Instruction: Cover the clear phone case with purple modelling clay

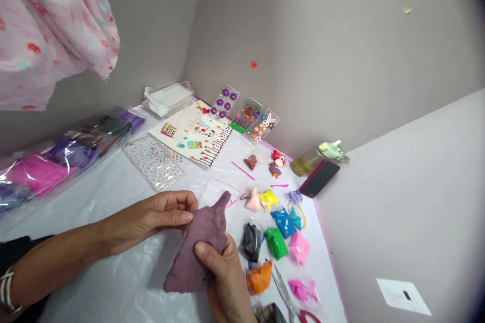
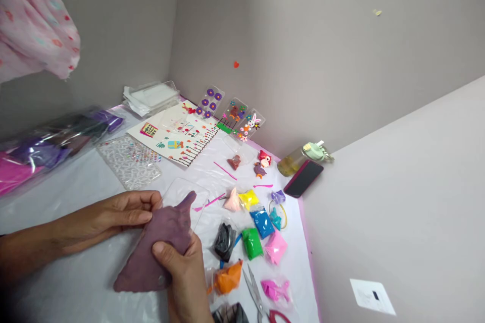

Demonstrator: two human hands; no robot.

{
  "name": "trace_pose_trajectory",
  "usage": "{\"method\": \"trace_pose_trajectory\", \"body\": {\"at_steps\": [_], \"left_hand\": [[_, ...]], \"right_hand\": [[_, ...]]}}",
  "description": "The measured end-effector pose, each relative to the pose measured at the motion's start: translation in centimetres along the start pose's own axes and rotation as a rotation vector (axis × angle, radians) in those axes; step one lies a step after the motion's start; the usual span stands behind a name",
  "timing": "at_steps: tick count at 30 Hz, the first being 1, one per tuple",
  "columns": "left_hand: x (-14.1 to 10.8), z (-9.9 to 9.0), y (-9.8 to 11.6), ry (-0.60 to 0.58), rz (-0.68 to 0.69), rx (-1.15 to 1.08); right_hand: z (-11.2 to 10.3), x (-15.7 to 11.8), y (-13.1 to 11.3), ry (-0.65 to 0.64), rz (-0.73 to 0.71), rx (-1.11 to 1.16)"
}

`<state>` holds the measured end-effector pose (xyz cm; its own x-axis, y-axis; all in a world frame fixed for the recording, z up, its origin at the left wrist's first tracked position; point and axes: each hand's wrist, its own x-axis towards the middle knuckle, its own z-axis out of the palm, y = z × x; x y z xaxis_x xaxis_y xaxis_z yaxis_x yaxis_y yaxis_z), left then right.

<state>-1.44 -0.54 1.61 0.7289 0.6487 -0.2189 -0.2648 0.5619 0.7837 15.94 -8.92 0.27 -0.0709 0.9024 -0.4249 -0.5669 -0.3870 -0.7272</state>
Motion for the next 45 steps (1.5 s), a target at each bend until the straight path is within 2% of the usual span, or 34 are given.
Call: {"method": "trace_pose_trajectory", "body": {"at_steps": [13, 20, 31, 40, 45], "left_hand": [[0.13, -0.02, -0.18, -0.006, -0.008, -0.027], [-0.02, -0.09, -0.11, -0.022, 0.009, -0.011], [0.12, -0.12, -0.39, 0.041, -0.010, 0.004], [0.20, 0.39, -0.26, 0.078, 0.068, 0.067], [0.25, 0.18, -0.44, 0.089, 0.037, 0.051]], "right_hand": [[0.32, -0.24, -0.10, -0.024, -0.006, -0.040], [0.11, -0.19, 0.11, 0.018, -0.010, -0.037], [0.41, -0.38, -0.16, 0.005, -0.001, -0.097], [-0.16, -0.02, 0.33, 0.115, -0.087, -0.169], [-0.07, -0.16, 0.31, 0.105, -0.071, -0.169]]}}
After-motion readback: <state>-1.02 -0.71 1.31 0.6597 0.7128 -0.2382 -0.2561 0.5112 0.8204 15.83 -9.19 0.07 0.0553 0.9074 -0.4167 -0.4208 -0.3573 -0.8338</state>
